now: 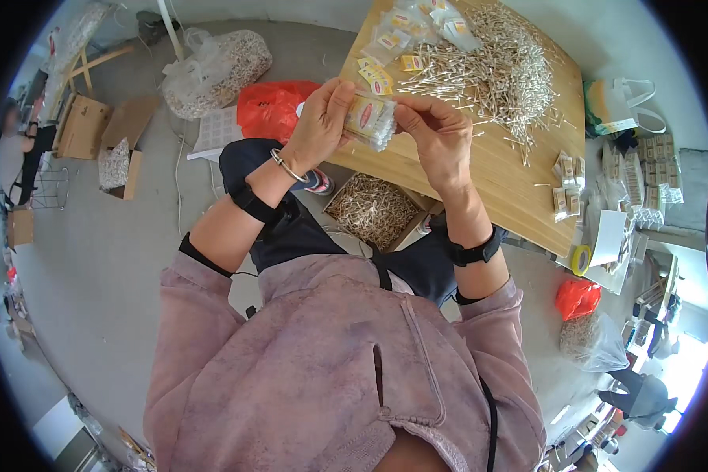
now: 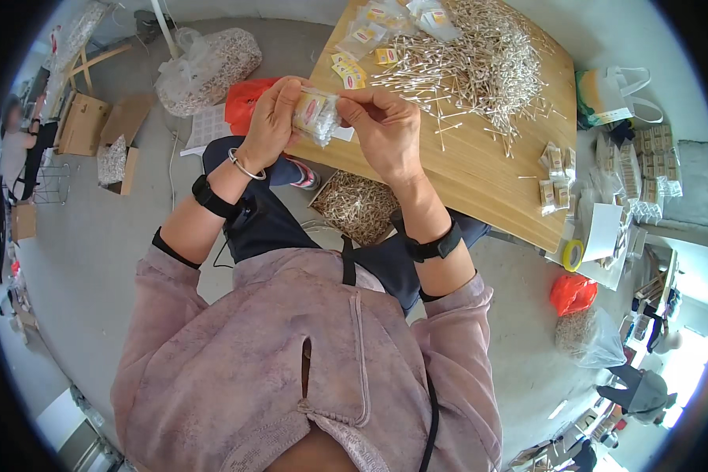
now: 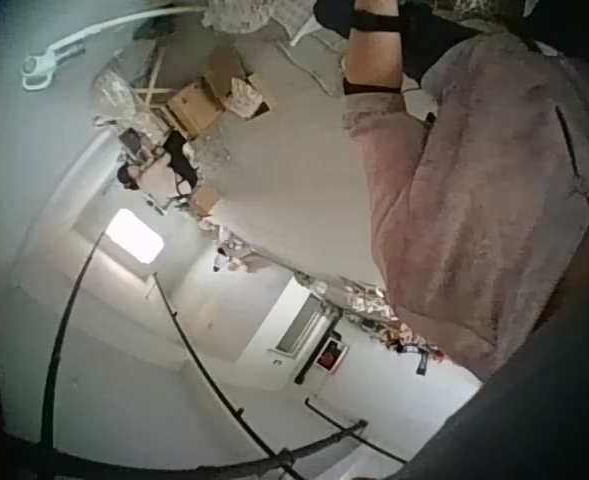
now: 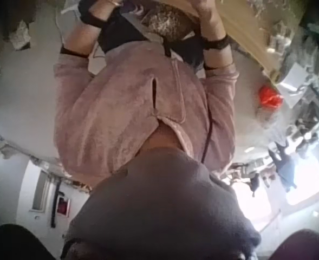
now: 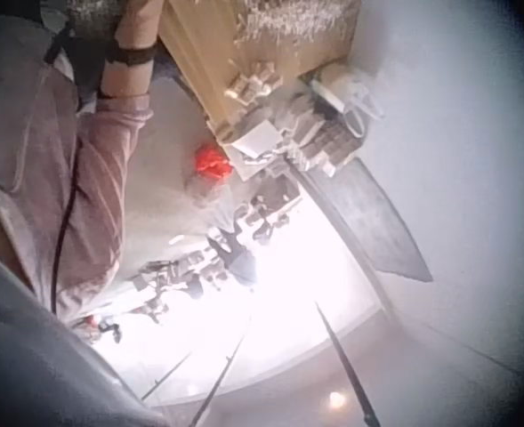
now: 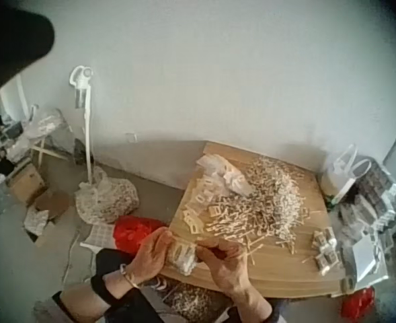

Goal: Packaging bunches of cotton swabs into small plastic bags.

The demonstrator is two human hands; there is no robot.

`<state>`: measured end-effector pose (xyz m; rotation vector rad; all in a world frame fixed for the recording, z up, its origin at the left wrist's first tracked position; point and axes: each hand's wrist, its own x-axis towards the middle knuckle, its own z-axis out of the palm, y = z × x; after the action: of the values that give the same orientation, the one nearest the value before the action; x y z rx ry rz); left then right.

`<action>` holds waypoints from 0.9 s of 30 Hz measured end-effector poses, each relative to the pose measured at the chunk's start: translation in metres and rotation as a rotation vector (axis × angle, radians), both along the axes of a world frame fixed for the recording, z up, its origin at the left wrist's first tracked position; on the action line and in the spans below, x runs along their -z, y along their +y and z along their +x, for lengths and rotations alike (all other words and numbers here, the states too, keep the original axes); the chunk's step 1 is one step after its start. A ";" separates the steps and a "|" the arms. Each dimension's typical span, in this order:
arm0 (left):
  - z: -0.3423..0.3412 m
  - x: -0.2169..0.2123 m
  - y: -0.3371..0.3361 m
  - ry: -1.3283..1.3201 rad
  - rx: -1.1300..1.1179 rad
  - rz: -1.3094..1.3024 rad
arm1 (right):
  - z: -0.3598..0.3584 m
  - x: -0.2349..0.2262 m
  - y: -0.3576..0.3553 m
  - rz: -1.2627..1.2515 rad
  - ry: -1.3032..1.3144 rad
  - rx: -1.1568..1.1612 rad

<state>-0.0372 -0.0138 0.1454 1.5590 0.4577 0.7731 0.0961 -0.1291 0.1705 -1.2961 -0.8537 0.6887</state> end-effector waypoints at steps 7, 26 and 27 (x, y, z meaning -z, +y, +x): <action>-0.004 0.012 0.006 0.094 -0.016 0.080 | 0.007 0.001 -0.004 -0.055 -0.124 -0.114; 0.007 0.006 0.005 0.036 -0.059 -0.294 | -0.006 0.015 -0.003 -0.137 0.359 -0.109; 0.009 0.007 0.005 0.039 -0.053 -0.292 | -0.006 0.015 -0.004 -0.134 0.450 -0.158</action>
<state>-0.0284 -0.0092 0.1385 1.2957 0.6142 0.6841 0.0900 -0.1329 0.1551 -1.1346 -0.5497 1.1293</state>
